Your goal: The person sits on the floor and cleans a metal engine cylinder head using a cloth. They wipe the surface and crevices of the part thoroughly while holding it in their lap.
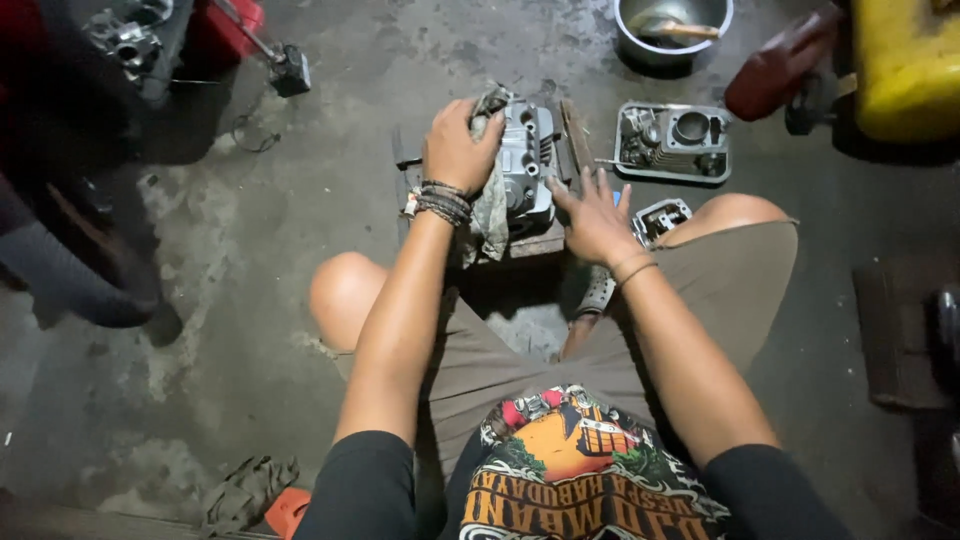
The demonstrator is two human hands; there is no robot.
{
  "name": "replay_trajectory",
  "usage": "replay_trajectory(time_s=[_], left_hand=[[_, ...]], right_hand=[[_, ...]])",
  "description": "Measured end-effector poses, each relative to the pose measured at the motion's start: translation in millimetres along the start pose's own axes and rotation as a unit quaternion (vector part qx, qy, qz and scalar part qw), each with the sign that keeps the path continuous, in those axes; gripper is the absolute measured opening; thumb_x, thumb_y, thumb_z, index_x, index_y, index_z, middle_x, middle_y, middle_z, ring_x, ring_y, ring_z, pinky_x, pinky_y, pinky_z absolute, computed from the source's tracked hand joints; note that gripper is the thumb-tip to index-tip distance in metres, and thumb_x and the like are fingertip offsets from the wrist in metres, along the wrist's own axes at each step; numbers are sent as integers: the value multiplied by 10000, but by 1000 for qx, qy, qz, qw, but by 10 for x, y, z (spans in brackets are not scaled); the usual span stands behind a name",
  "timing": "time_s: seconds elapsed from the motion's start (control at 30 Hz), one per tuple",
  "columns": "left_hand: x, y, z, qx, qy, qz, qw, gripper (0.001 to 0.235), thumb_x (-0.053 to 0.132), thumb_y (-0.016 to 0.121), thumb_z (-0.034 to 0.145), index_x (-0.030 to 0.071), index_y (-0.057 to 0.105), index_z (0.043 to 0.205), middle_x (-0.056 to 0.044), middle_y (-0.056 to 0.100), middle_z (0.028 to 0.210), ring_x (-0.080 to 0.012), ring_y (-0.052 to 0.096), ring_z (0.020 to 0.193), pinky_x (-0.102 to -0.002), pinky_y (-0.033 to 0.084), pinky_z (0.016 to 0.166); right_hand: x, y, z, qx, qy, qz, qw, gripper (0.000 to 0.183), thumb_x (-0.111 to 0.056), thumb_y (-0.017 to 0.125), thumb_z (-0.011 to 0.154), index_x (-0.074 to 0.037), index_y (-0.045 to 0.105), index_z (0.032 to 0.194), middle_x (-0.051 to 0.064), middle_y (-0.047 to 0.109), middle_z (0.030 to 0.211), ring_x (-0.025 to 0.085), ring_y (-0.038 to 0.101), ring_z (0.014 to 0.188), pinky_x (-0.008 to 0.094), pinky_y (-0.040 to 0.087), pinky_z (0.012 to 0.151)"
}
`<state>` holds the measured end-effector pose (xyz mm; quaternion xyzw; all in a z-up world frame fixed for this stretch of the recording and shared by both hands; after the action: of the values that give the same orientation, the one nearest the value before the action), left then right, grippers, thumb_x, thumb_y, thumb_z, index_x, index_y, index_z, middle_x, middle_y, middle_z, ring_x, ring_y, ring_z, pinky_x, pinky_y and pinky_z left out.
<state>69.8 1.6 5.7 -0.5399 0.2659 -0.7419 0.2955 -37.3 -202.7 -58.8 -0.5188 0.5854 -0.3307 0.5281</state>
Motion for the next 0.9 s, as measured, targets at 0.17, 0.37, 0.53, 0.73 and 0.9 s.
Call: replay_trajectory(time_s=[0.17, 0.37, 0.53, 0.73, 0.9], left_hand=[[85, -16, -28, -17, 2, -2, 1000, 431, 529, 555, 974, 183, 669, 1205, -56, 672, 1126, -317, 639, 1166, -532, 538, 989], [103, -43, -52, -15, -12, -25, 1000, 382, 490, 512, 1002, 186, 673, 1168, -14, 670, 1091, -279, 662, 1128, -491, 562, 962], [238, -97, -49, 9, 3, -5, 1000, 541, 483, 539, 955, 88, 676, 1299, -97, 720, 1225, -306, 662, 1147, -480, 535, 935], [198, -67, -49, 8, 7, 2, 1000, 569, 504, 530, 958, 64, 672, 1289, -105, 718, 1215, -315, 662, 1138, -482, 525, 938], [173, -35, -89, -3, -10, -5, 1000, 545, 488, 535, 952, 74, 678, 1277, -110, 712, 1233, -326, 641, 1165, -483, 517, 959]], right_hand=[[100, 88, 340, 3, 1, 13, 1000, 706, -144, 689, 879, -371, 497, 1520, 244, 237, 1679, 461, 131, 1563, 749, 73, 1175], [83, 34, -12, -22, 7, 34, 999, 654, -131, 677, 893, -331, 530, 1498, 248, 236, 1679, 473, 153, 1555, 745, 101, 1178], [-221, -394, 16, -130, 50, 94, 986, 902, 60, 460, 846, -388, 262, 1603, 166, -34, 1713, 365, -121, 1578, 633, -120, 1223], [-248, -432, -207, -119, 52, 122, 984, 858, 56, 465, 890, -372, 255, 1603, 182, -2, 1703, 360, -114, 1575, 623, -129, 1222], [-218, -323, -144, -87, 24, 102, 991, 873, 38, 462, 829, -351, 311, 1596, 252, 72, 1681, 441, -44, 1563, 678, -67, 1209]])
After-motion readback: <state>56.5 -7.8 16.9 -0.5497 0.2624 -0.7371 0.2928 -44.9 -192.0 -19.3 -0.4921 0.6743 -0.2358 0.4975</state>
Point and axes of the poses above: each hand's wrist, its own z-axis towards the middle knuckle, its own y-axis out of the palm, x = y × z, the point moved 7 cm from there along z, towards the middle knuckle
